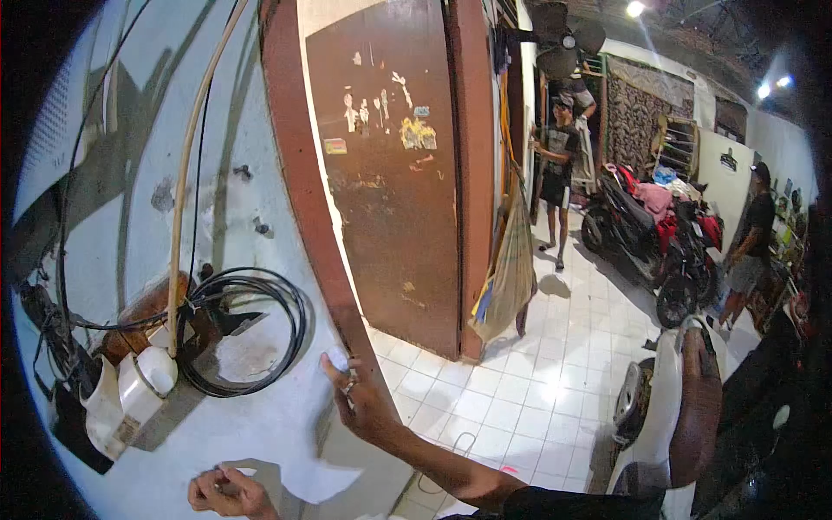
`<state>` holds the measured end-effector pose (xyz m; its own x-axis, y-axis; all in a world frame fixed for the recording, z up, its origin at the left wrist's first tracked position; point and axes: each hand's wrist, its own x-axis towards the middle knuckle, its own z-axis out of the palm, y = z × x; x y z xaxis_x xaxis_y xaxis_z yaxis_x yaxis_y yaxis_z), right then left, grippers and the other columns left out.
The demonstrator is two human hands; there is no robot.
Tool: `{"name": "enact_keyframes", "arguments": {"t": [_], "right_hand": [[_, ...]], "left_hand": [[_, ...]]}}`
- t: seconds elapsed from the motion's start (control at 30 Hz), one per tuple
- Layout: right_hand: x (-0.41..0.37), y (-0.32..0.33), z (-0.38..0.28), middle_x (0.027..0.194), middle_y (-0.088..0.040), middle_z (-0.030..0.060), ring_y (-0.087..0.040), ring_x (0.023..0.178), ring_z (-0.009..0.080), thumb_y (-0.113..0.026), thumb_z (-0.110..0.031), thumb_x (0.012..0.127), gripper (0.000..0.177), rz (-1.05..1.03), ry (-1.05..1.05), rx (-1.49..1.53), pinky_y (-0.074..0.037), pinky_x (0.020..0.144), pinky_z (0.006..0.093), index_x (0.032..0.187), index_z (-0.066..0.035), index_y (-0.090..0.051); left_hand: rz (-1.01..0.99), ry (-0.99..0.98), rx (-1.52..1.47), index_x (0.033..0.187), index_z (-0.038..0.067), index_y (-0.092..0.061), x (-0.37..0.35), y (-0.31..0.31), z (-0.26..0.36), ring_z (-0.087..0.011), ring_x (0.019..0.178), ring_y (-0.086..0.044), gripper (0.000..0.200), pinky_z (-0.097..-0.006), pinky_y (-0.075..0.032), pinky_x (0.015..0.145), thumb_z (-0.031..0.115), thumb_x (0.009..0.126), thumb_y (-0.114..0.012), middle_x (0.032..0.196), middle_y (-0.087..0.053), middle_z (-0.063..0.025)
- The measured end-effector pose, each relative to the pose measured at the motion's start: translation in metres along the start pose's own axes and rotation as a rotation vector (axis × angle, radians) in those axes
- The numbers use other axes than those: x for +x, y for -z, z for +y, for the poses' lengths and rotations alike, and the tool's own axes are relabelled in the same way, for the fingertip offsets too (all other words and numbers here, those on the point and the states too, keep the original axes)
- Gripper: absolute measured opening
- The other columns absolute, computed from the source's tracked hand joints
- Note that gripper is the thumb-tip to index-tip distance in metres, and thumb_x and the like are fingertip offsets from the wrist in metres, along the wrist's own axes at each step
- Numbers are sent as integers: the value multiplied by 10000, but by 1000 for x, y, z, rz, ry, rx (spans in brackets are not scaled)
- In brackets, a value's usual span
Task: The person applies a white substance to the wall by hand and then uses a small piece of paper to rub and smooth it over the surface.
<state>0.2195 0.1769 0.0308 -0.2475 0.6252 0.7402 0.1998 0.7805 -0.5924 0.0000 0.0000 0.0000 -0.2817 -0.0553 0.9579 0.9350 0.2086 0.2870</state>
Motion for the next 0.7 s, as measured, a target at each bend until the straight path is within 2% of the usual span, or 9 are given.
{"name": "enact_keyframes", "arguments": {"t": [0.07, 0.1, 0.17, 0.2, 0.33, 0.37, 0.43, 0.57, 0.7], "right_hand": [[-1, -8, -1, 1065, -530, 255, -546, 925, 399, -573, -51, 897, 531, 38, 170, -179, -464, 841, 455, 1415, -127, -491], [8, 28, -11, 1036, -510, 261, -540, 889, 406, -566, -48, 902, 526, -165, 57, -103, -462, 828, 454, 1419, -102, -479], [-6, 21, 6, 1045, -488, 283, -541, 899, 418, -552, -101, 933, 502, -120, 143, -49, -467, 825, 458, 1426, -87, -463], [2, 24, 8, 1058, -484, 294, -543, 906, 426, -544, -137, 947, 493, -118, 173, -72, -469, 829, 462, 1430, -90, -457], [5, 39, 6, 1098, -476, 299, -536, 977, 439, -503, -222, 988, 465, -239, 81, -34, -468, 864, 490, 1434, -100, -454], [6, 31, 21, 1124, -455, 242, -588, 979, 433, -507, -222, 976, 487, -136, 296, -241, -530, 767, 496, 1451, -154, -422], [6, 38, 4, 1062, -488, 246, -539, 956, 413, -522, -219, 974, 455, -130, 191, -85, -471, 841, 503, 1416, -117, -489], [-4, 34, 15, 1084, -483, 231, -572, 932, 424, -518, -232, 978, 456, -146, 119, -56, -502, 799, 503, 1426, -158, -479], [-12, 32, 23, 1031, -469, 225, -597, 796, 447, -535, -233, 968, 494, -52, 207, -123, -525, 639, 511, 1448, -196, -425]], "left_hand": [[158, 116, -76, 923, -33, -532, 2, -6, 2, -293, 1006, -383, 212, -382, -410, 730, 149, 878, -632, 1053, -426, -200], [112, -181, 147, 932, -33, -546, 28, 6, 22, -291, 974, -389, 170, -386, -404, 716, 98, 859, -627, 994, -439, -188], [-26, -64, 193, 861, 18, -486, 16, 21, 27, -271, 954, -387, 125, -406, -379, 805, 23, 815, -602, 988, -435, -159], [235, 78, -51, 877, 26, -513, 24, -3, 44, -302, 969, -432, 145, -435, -345, 873, 31, 785, -626, 904, -503, -124], [25, -271, -92, 824, 71, -485, 31, -2, 116, -295, 850, -467, 145, -447, -379, 795, 32, 727, -586, 852, -507, -103], [-32, -417, -59, 839, 78, -504, 31, -12, 124, -312, 880, -487, 157, -465, -380, 801, 54, 705, -581, 896, -513, -108], [-116, -627, 19, 908, 66, -551, 49, -32, 149, -332, 983, -500, 229, -482, -375, 858, 119, 700, -634, 1031, -531, -139], [-213, -693, 239, 1120, 125, -614, 83, -61, 160, -283, 1209, -467, 408, -434, -322, 974, 249, 736, -679, 1316, -513, -129], [-334, -772, 344, 1162, 159, -606, 103, -56, 145, -273, 1293, -401, 453, -436, -274, 1033, 266, 729, -686, 1374, -480, -115]]}}
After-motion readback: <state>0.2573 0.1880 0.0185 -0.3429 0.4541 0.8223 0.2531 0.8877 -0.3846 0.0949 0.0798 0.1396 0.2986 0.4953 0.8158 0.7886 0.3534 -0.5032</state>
